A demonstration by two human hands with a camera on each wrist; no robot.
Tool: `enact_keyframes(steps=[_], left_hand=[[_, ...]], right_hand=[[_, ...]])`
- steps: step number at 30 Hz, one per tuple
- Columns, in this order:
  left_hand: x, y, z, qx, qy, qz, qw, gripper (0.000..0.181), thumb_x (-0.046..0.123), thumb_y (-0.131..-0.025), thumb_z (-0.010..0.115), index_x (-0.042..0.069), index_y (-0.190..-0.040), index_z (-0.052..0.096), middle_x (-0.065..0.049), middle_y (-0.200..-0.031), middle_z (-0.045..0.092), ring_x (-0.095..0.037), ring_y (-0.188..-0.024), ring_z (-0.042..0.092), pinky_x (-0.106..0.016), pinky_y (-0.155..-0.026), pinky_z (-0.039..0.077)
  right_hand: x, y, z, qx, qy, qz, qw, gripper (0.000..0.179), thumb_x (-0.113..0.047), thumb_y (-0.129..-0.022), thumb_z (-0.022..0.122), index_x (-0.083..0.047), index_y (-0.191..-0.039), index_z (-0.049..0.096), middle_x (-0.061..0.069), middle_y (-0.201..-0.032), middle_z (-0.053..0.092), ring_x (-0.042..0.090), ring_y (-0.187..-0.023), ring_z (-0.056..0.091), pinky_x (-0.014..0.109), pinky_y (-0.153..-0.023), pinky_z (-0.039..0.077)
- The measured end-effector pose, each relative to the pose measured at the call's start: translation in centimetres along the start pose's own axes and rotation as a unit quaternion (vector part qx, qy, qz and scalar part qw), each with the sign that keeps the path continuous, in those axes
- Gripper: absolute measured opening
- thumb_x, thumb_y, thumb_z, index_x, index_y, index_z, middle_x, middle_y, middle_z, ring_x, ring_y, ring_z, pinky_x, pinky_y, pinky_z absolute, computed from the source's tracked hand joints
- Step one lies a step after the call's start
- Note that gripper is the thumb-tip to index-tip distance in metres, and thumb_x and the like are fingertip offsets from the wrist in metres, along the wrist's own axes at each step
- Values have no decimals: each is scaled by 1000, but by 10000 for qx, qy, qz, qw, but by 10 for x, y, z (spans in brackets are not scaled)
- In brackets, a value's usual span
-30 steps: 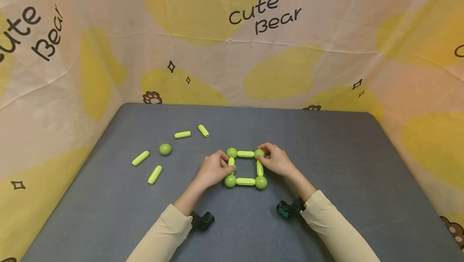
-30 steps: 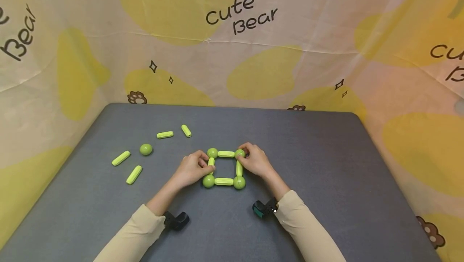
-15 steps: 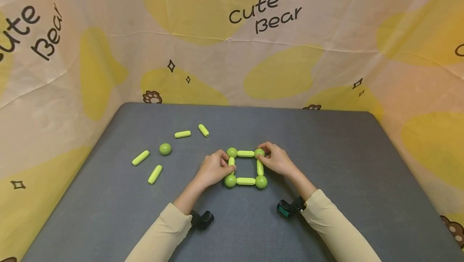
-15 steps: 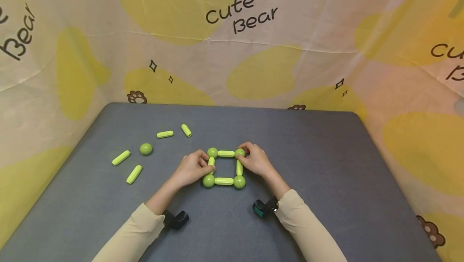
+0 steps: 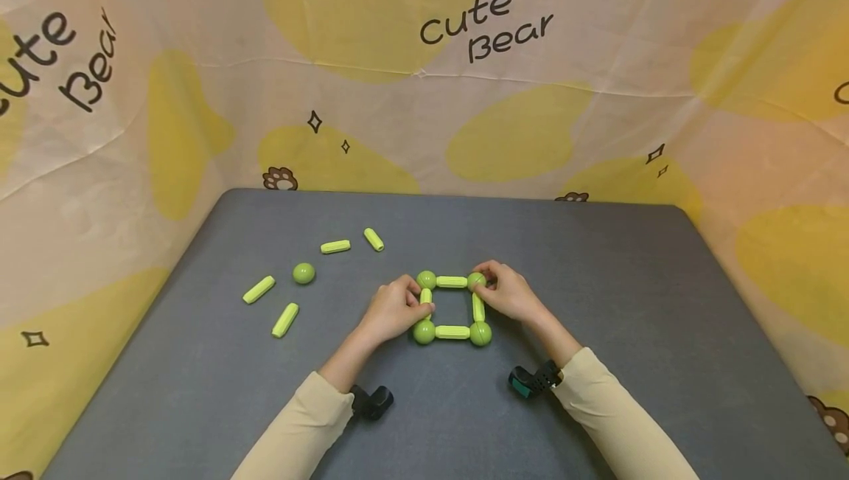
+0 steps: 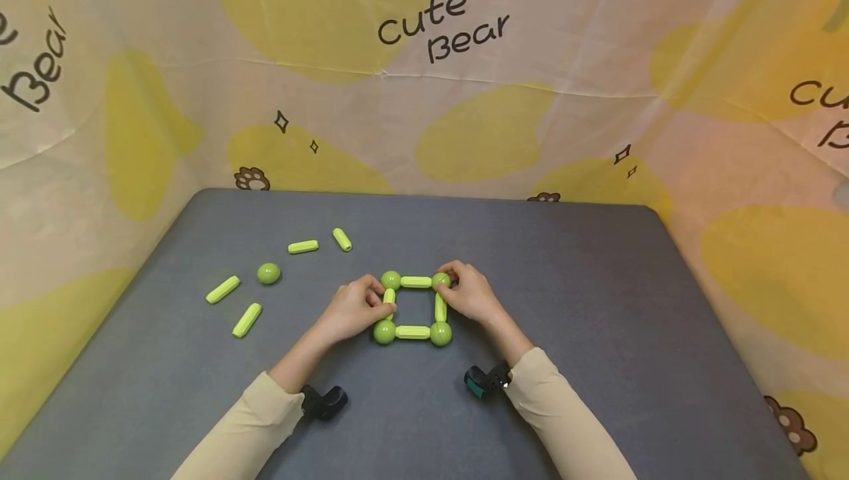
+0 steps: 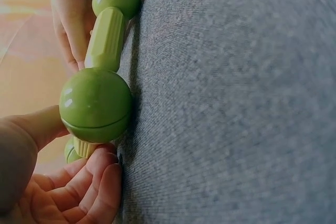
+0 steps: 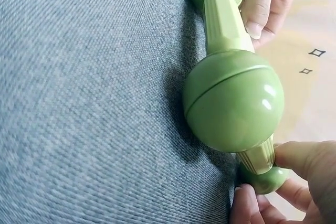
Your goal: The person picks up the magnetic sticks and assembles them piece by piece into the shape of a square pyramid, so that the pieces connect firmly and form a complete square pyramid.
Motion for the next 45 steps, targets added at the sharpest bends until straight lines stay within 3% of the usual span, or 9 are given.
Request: enact_keyframes(steps=[6,12,20,26,33,38,45], left_hand=[[-1,0,1,-36,10,45,10000,31,25,-78,71,2,-96,60,1,-67,61,-9,-58,53,-25,-55,42],[-9,5,-10,199,-57,122,9997,26,24,-80,70,5,-98,64,3,-70,63,-7,-59,54,-26,-56,44],[-17,24,-44,483,18,390,9981,26,20,-82,68,6,-104,64,3,-79,64,-7,-65,58,-27,-59,47],[-27,40,-78,994,-135,565,9934,23,15,-82,69,6,-102,64,-2,-84,66,-11,-72,61,-29,-65,50],[-53,56,-112,1479,-305,333,9880,23,14,-82,69,5,-102,65,-3,-86,67,-13,-75,62,-22,-64,50],[-72,67,-131,1952,-382,223,9798,21,11,-80,70,4,-99,66,-5,-85,67,-12,-73,62,-14,-61,47],[-96,79,-144,2218,-769,-168,9719,21,16,-80,70,7,-98,67,-7,-85,69,-17,-73,65,-15,-60,46]], right_hand=[[1,0,-1,27,41,-28,10000,30,-18,-88,59,-6,-116,57,11,-100,60,21,-84,57,35,-71,47],[0,0,-1,32,0,-115,9999,30,-17,-88,59,-5,-115,57,11,-100,60,21,-84,58,35,-71,48],[0,0,-1,8,-19,-157,9999,29,-17,-88,60,-5,-114,58,10,-99,61,21,-84,58,35,-71,48],[-1,0,-2,4,40,-119,9999,29,-18,-87,61,-5,-113,59,9,-97,61,20,-83,57,33,-69,47],[-2,0,-4,-12,92,-152,9998,29,-18,-87,61,-5,-113,60,10,-98,61,20,-84,57,34,-70,47],[-1,-1,-5,2,109,-149,9998,29,-18,-87,62,-5,-113,60,11,-100,61,22,-86,57,37,-72,48],[-1,-3,-6,23,182,-230,9996,29,-18,-86,62,-5,-112,61,11,-100,61,22,-86,57,36,-73,47]])
Point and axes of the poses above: each hand's wrist, its own y-axis away from the middle knuckle, its own z-axis out of the palm, x = y × z, the point moved 6 cm from there along -y, towards the middle knuckle
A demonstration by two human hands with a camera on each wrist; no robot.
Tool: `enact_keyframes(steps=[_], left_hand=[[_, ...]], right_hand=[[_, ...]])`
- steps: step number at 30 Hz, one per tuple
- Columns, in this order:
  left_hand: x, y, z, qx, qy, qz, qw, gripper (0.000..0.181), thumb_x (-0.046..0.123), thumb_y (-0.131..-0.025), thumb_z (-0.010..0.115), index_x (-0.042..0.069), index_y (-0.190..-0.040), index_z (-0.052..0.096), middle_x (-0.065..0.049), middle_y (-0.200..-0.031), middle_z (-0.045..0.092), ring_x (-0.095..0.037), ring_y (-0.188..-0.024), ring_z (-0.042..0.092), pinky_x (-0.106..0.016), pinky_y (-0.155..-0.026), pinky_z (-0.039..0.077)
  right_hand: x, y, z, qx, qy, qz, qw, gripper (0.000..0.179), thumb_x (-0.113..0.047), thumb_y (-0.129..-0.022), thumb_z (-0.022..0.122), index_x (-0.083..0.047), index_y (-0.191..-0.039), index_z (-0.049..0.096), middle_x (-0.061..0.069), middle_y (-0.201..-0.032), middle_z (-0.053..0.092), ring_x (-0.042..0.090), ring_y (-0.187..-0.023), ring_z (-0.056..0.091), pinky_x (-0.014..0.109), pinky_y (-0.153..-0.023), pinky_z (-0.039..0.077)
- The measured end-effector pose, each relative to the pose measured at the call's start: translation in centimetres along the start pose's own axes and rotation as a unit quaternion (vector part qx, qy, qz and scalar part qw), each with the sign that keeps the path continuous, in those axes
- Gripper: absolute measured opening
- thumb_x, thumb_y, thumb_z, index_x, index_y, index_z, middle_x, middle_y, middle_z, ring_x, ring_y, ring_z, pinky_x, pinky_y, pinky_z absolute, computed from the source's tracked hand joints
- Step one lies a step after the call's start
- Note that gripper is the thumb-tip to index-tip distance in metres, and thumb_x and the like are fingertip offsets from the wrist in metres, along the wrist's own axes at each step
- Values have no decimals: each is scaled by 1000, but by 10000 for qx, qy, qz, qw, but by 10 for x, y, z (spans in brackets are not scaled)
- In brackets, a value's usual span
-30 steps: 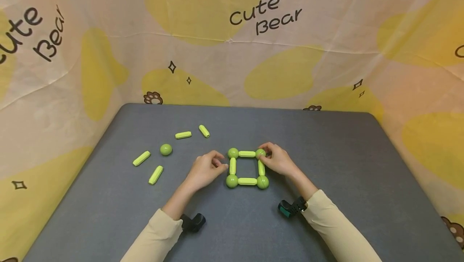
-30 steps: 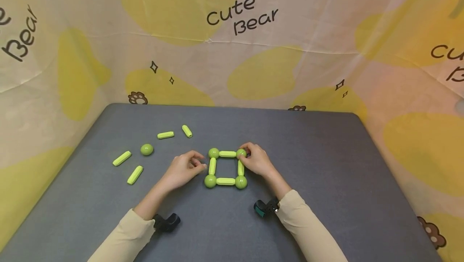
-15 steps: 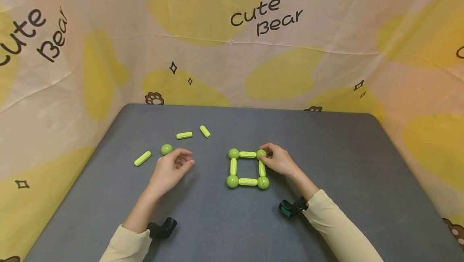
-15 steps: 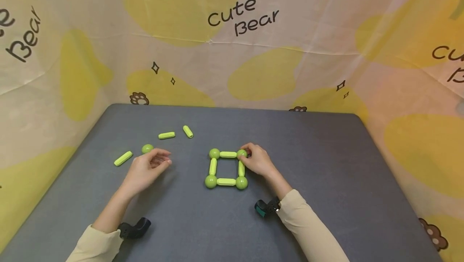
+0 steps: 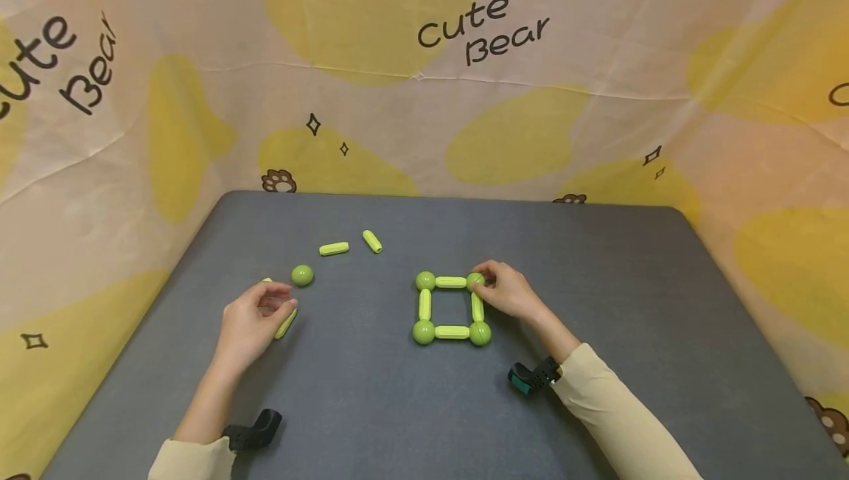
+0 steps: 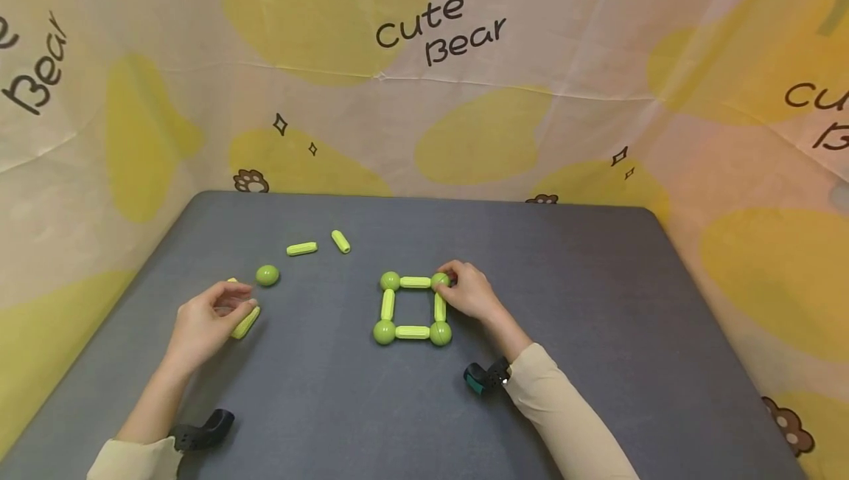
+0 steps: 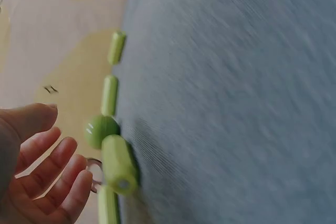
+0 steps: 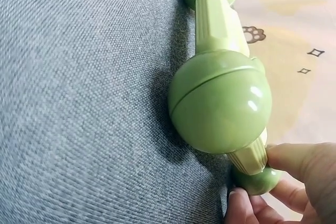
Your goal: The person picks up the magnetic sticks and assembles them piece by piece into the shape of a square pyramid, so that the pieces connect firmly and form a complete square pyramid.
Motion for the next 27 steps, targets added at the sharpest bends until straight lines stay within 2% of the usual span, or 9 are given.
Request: enact_keyframes(steps=[4,9,12,18,27], left_hand=[[-11,2,0,7,-102,-275,9996,25,18,-78,71,6,-99,67,-11,-89,69,-24,-75,66,-23,-60,46],[-19,3,2,-18,-307,-487,9983,29,22,-77,72,4,-99,67,-13,-89,69,-23,-73,64,-32,-64,44],[-22,5,5,-224,-418,-689,9965,34,24,-77,73,2,-101,66,-13,-87,68,-23,-73,62,-35,-65,42],[-26,7,10,-746,-661,-955,9904,41,28,-74,74,1,-104,64,-15,-89,66,-34,-85,60,-44,-71,40],[-24,8,11,-1035,-855,-977,9861,37,26,-77,72,1,-103,65,-12,-86,66,-32,-79,60,-39,-62,39]], right_hand=[[-1,0,0,-18,-7,25,10000,29,-18,-87,61,-5,-112,61,10,-99,61,21,-85,57,35,-71,47],[-1,0,-1,-12,-25,35,10000,29,-18,-87,61,-5,-112,61,10,-98,61,22,-85,57,36,-71,47],[0,0,0,-33,-21,60,10000,29,-19,-87,61,-5,-113,61,10,-99,61,22,-87,57,37,-73,47],[0,0,1,-11,-17,134,9999,30,-19,-87,61,-5,-114,60,11,-100,61,23,-88,57,38,-75,47],[0,0,0,6,-44,107,9999,30,-18,-87,61,-5,-113,60,11,-100,61,22,-87,57,37,-74,47]])
Point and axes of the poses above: each hand's wrist, its own y-axis away from the middle knuckle, its own z-axis out of the palm, x = y × z, the point moved 6 cm from there along -y, towards the middle knuckle
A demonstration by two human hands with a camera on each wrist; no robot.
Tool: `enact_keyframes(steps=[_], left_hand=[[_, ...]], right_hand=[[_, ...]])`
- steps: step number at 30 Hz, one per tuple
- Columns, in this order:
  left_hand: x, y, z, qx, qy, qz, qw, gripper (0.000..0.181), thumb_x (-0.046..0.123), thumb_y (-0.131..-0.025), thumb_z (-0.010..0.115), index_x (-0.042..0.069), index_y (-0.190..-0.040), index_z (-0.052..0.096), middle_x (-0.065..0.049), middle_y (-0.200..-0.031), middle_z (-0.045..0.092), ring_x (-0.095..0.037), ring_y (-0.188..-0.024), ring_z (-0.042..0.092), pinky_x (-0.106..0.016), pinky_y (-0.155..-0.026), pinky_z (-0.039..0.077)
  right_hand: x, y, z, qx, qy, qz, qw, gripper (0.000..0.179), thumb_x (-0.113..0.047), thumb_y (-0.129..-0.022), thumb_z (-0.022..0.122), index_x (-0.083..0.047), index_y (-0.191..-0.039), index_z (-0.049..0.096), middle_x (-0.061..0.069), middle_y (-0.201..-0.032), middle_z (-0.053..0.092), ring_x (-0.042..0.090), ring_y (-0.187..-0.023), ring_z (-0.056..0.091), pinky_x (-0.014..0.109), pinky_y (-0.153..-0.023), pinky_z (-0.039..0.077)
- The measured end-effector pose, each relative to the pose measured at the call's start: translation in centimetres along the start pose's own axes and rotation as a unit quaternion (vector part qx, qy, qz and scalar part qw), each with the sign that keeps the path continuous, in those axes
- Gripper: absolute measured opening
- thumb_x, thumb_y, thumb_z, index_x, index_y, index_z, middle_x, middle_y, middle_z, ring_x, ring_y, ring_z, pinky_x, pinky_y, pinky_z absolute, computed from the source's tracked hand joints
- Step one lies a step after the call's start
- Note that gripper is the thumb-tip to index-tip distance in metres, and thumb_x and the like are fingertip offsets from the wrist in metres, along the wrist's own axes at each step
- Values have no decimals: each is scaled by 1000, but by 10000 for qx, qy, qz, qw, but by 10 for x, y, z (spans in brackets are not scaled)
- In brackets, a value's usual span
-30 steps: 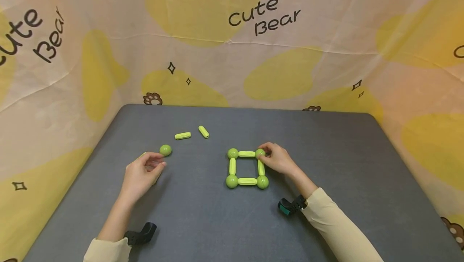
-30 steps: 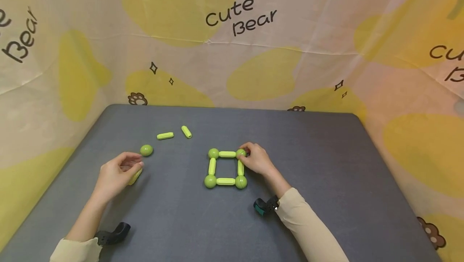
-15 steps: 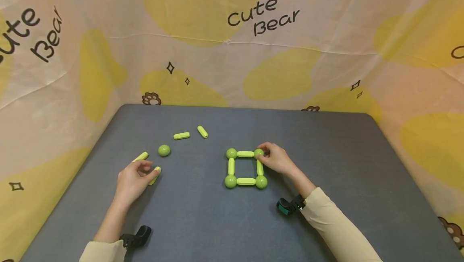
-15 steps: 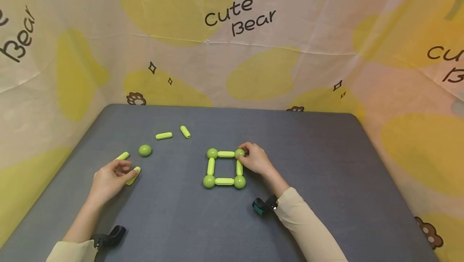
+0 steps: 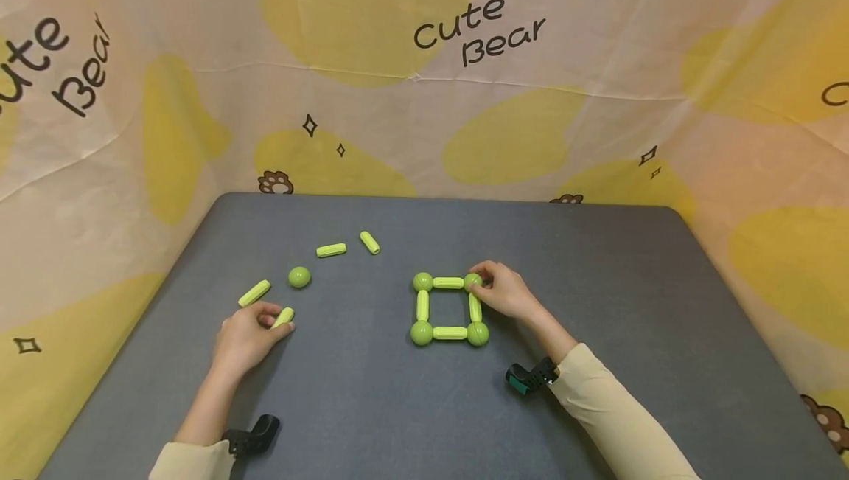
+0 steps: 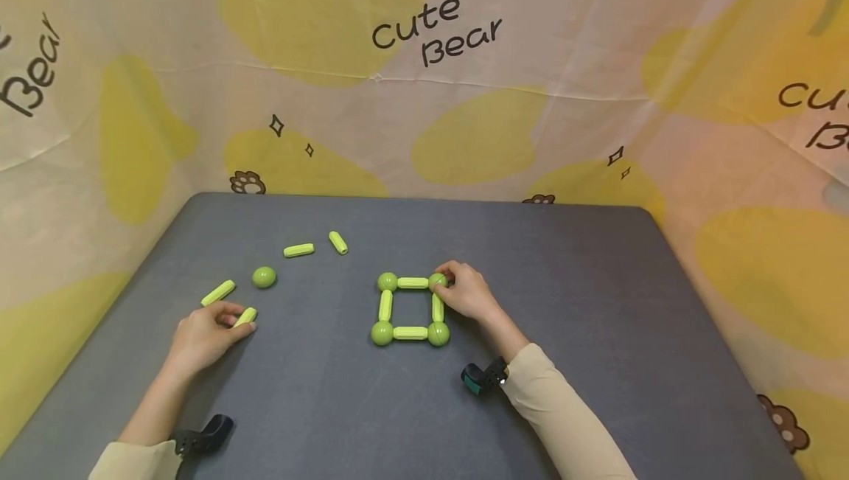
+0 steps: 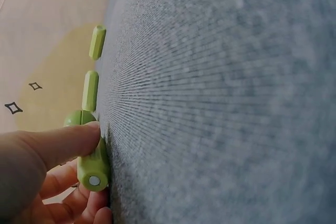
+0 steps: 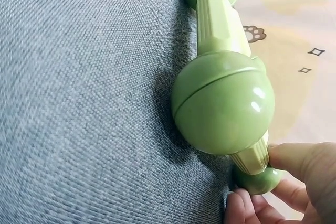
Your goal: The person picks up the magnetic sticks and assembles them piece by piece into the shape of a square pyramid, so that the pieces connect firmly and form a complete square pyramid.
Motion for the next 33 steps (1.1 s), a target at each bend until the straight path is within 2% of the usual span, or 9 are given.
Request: enact_keyframes(steps=[9,13,18,25,33], left_hand=[[4,1,0,-2,30,20,10000,37,26,-80,68,-1,-106,65,-11,-85,66,-29,-79,61,-40,-64,40],[10,0,-2,139,170,205,9995,35,25,-81,67,0,-106,66,-9,-84,67,-22,-75,62,-36,-64,42],[22,0,-2,286,581,452,9969,32,22,-82,68,1,-105,67,-8,-83,67,-14,-69,61,-27,-59,42],[38,-1,10,194,1179,495,9916,30,19,-81,69,2,-106,65,-12,-91,67,-23,-79,67,-22,-57,48],[60,-2,24,77,1361,747,9878,27,17,-80,71,5,-103,66,-10,-90,69,-19,-77,68,-22,-59,49]], right_hand=[[1,0,1,2,0,-42,10000,30,-19,-87,60,-4,-113,60,11,-100,61,22,-87,56,37,-74,47],[1,0,0,17,-9,-29,10000,30,-19,-87,61,-5,-113,60,11,-100,61,21,-86,56,36,-73,47],[1,1,1,0,-67,-23,10000,29,-18,-87,60,-5,-114,60,11,-100,61,21,-86,57,36,-71,47],[1,1,1,-7,-63,-19,10000,29,-18,-87,60,-5,-113,60,10,-99,61,22,-87,57,36,-72,47],[-1,1,0,17,-30,-73,10000,29,-17,-87,60,-4,-113,60,11,-98,61,21,-86,57,36,-72,47]])
Point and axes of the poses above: each hand's wrist, its own y-axis away from the middle knuckle, its own z-axis out of the palm, x = y × z, the point moved 6 cm from there along -y, towards the middle knuckle
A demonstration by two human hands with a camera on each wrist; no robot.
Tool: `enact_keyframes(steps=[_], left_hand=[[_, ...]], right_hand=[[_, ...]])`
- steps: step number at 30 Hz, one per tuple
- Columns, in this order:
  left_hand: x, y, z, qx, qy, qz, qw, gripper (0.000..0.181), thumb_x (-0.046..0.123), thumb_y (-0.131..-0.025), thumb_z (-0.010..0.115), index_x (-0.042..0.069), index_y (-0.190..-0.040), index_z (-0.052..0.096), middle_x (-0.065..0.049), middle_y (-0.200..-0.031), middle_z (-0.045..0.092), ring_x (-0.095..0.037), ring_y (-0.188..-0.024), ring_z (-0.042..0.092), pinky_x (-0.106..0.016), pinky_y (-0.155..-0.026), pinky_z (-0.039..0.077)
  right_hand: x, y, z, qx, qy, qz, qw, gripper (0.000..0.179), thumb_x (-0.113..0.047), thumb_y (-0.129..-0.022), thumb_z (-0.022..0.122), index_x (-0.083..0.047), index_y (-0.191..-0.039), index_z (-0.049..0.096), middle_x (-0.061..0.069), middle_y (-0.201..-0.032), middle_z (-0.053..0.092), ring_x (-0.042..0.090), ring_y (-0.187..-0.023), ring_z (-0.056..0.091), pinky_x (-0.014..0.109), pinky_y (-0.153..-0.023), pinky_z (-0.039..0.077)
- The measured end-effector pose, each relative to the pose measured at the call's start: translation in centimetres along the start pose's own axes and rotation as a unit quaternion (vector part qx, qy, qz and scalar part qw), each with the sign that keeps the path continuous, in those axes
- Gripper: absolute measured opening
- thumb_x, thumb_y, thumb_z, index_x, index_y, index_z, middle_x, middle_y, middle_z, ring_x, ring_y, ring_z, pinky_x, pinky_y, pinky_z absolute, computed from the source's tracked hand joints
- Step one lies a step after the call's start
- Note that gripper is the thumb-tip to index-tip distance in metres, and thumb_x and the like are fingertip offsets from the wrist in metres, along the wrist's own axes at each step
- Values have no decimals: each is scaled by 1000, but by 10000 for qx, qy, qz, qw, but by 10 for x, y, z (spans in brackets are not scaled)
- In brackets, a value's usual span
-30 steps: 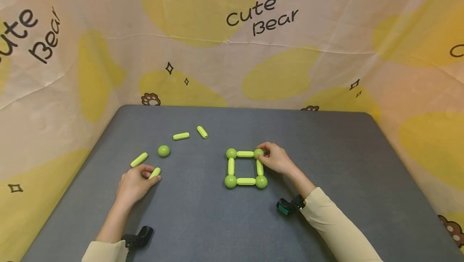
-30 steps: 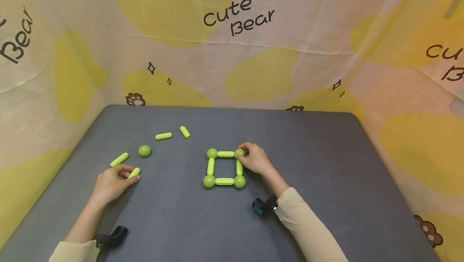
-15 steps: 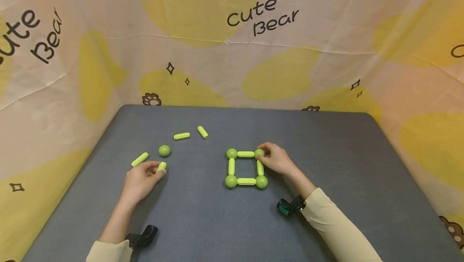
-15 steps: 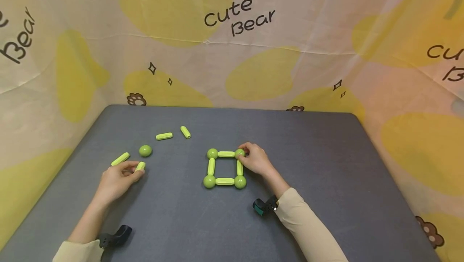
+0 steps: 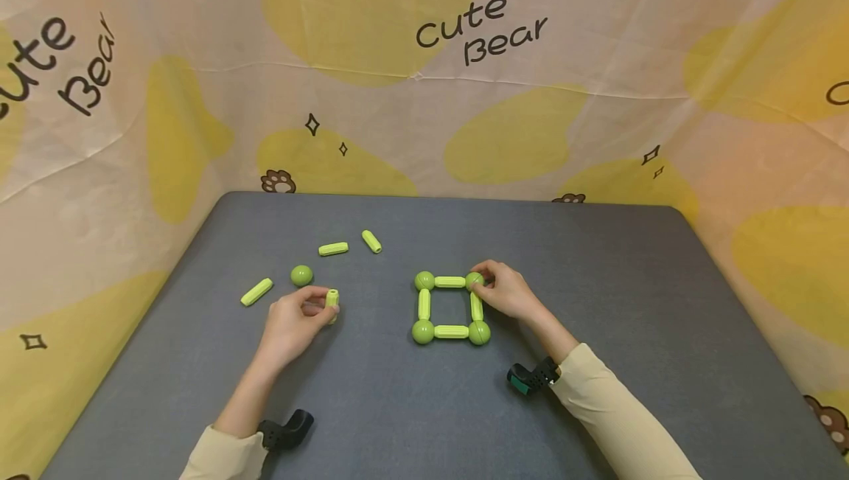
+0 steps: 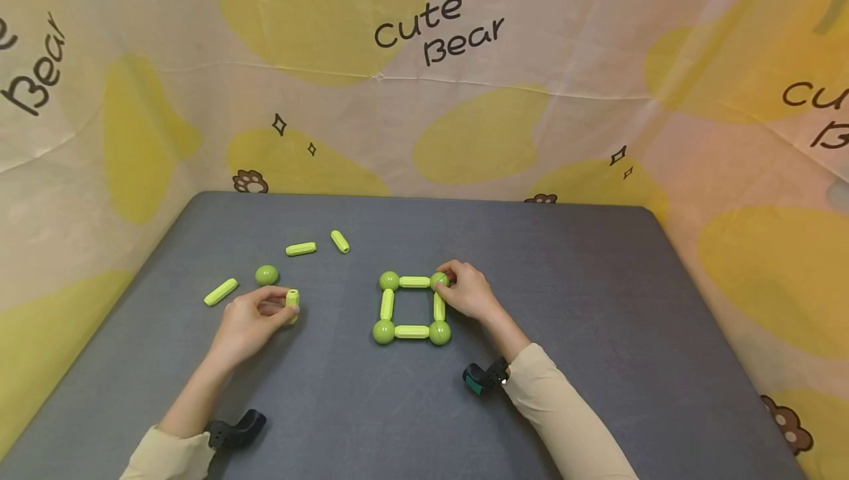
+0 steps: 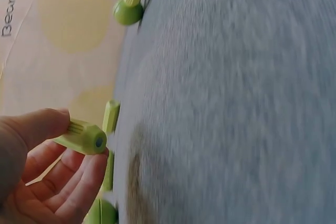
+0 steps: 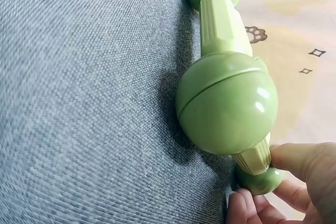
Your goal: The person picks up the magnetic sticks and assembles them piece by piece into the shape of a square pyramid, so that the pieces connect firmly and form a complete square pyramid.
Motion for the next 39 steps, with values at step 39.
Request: enact_keyframes(steps=[39], left_hand=[[95,6,89,-789,1471,1243,9781,21,3,-73,74,7,-92,65,-2,-83,66,-12,-76,66,-18,-63,52]], right_hand=[[5,-1,3,47,-26,56,10000,29,-19,-88,60,-5,-113,60,11,-100,61,22,-87,58,36,-72,47]])
Point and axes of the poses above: each hand's wrist, its own y-axis away from the middle knuckle, its own z-axis out of the palm, x = y × z, the point moved 6 cm from there along -y, towards the middle knuckle
